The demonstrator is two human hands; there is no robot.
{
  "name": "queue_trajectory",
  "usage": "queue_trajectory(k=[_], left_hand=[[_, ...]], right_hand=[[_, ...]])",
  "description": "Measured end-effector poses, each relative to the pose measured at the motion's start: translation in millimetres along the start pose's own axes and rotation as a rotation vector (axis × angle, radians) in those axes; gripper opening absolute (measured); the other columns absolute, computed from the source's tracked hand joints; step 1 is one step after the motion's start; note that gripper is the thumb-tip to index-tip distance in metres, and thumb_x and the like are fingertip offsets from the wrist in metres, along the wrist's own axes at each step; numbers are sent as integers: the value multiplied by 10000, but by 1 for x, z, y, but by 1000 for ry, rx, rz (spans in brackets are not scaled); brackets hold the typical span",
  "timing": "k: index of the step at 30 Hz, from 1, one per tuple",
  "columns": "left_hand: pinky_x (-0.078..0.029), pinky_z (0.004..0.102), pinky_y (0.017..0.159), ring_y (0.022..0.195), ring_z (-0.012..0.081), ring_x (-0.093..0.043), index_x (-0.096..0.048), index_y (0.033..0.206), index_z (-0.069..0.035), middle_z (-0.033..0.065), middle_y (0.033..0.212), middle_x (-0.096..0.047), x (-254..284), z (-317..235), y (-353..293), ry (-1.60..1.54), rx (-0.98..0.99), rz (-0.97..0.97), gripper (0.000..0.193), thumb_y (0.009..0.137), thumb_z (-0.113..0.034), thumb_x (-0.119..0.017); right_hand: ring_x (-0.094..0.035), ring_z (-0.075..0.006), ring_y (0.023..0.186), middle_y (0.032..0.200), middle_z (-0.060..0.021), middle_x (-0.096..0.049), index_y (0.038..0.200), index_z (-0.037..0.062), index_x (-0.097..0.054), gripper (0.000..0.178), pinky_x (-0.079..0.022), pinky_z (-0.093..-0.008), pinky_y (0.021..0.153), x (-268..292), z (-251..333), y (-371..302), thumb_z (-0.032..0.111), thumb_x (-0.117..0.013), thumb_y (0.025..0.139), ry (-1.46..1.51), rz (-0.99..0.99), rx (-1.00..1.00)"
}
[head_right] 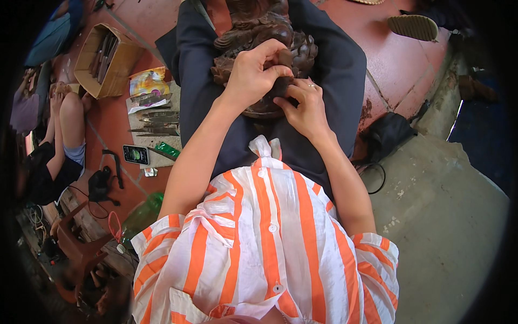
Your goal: The person carves a wooden sculpture resting on their lap using a small chisel and a mallet. They repeatedly strike the chisel to shape the surface and occasionally wipe away wood shavings with their hand.
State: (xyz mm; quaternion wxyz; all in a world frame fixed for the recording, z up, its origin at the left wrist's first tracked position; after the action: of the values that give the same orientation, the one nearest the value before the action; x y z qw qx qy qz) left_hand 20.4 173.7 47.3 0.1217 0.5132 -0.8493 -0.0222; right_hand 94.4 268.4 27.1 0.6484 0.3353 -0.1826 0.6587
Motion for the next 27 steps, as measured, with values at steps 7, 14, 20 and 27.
queue_trajectory(k=[7,14,20,27], left_hand=[[-524,254,687,745,126,-676,-592,1003,6,83,772,-678,1,-16,0,70,-29,66,220,796,38,-661],[-518,257,662,709,115,-657,-605,985,-5,71,762,-675,-3,-7,3,8,-36,44,213,785,36,-666],[-513,268,656,684,128,-652,-613,976,-19,70,749,-670,-5,-19,4,118,-75,96,208,778,10,-671],[-515,292,656,698,150,-661,-630,989,-53,45,771,-679,-12,-28,2,183,-94,145,238,762,-14,-689]], right_hand=[[-577,-294,874,850,-84,-608,736,6,-613,213,-410,-452,838,-1,-4,-5,141,-778,733,5,-16,-7],[-582,-287,925,884,-77,-619,776,13,-636,203,-377,-469,982,-2,-5,-3,165,-768,751,-8,34,-39],[-593,-286,972,963,-85,-653,817,28,-679,178,-373,-491,989,-4,-10,-5,164,-774,749,60,20,-78],[-615,-305,878,915,-115,-657,823,9,-680,169,-438,-442,866,3,-7,-6,112,-779,734,31,-12,-74]])
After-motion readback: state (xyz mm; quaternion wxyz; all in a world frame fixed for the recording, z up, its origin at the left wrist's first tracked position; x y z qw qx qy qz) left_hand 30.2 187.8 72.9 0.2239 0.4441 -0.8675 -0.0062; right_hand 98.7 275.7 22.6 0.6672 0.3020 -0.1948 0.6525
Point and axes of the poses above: each hand's wrist, its own y-axis towards the middle knuckle, its own x-axis out of the back of the hand, z = x × y, the point moved 9 cm from there along y, towards the middle knuckle
